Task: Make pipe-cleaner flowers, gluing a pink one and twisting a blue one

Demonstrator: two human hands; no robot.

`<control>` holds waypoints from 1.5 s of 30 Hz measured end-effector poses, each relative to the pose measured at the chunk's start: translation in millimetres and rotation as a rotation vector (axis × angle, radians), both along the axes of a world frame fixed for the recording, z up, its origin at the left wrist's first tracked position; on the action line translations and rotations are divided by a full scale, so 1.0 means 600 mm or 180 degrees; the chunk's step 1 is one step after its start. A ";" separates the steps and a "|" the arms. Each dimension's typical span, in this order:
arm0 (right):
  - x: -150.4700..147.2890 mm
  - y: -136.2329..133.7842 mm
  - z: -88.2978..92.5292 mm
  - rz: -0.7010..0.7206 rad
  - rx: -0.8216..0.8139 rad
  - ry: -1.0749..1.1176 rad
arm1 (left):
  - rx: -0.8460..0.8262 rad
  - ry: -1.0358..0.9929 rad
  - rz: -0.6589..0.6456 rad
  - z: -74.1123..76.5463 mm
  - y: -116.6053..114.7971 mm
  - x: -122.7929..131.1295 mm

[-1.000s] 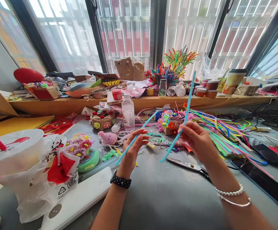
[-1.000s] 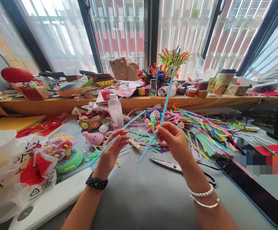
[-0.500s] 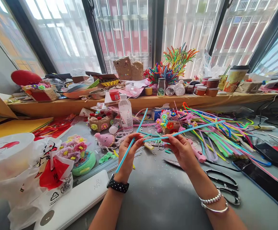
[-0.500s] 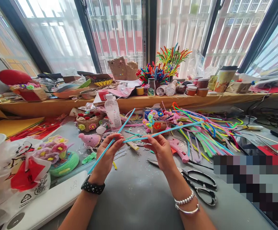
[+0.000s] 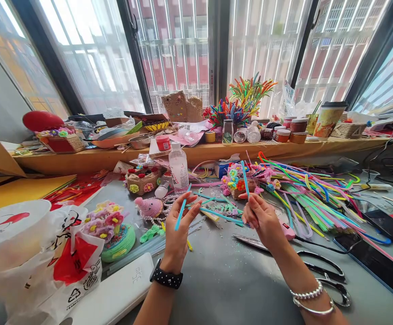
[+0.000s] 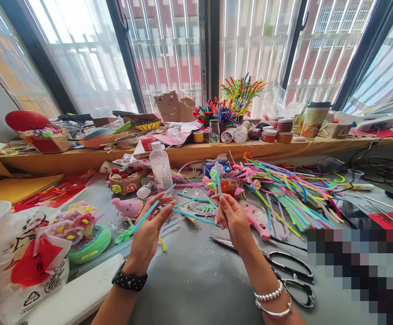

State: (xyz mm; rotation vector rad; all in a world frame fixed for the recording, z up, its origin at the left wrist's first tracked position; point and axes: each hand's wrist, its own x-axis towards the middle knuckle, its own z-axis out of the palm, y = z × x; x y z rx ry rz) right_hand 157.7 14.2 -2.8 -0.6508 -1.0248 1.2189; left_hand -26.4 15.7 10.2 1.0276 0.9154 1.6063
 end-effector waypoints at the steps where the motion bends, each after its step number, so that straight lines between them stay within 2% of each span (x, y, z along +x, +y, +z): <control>1: -0.005 -0.002 -0.002 0.0001 0.0017 -0.0344 | -0.0022 -0.0022 -0.0004 0.000 0.000 0.000; 5: -0.015 -0.005 -0.009 -0.0004 0.0116 -0.1537 | -0.0026 -0.0020 -0.0023 0.001 -0.001 0.002; 9: -0.016 -0.005 -0.011 -0.0090 0.0295 -0.2050 | 0.0100 0.0074 -0.0013 0.000 -0.001 0.003; 17: -0.021 -0.009 -0.008 -0.0273 0.0454 -0.2513 | 0.0197 0.0091 -0.0052 0.001 -0.003 0.005; 24: -0.017 -0.009 -0.005 -0.0619 0.0904 -0.2873 | 0.0139 0.0041 -0.0060 -0.002 0.001 0.002; 35: -0.013 -0.008 0.000 -0.0391 0.0915 -0.3135 | 0.0175 0.0337 -0.0048 -0.007 0.005 -0.002; 45: -0.015 -0.009 -0.001 -0.0376 0.0852 -0.3388 | 0.0263 0.0420 -0.0065 -0.007 0.007 -0.004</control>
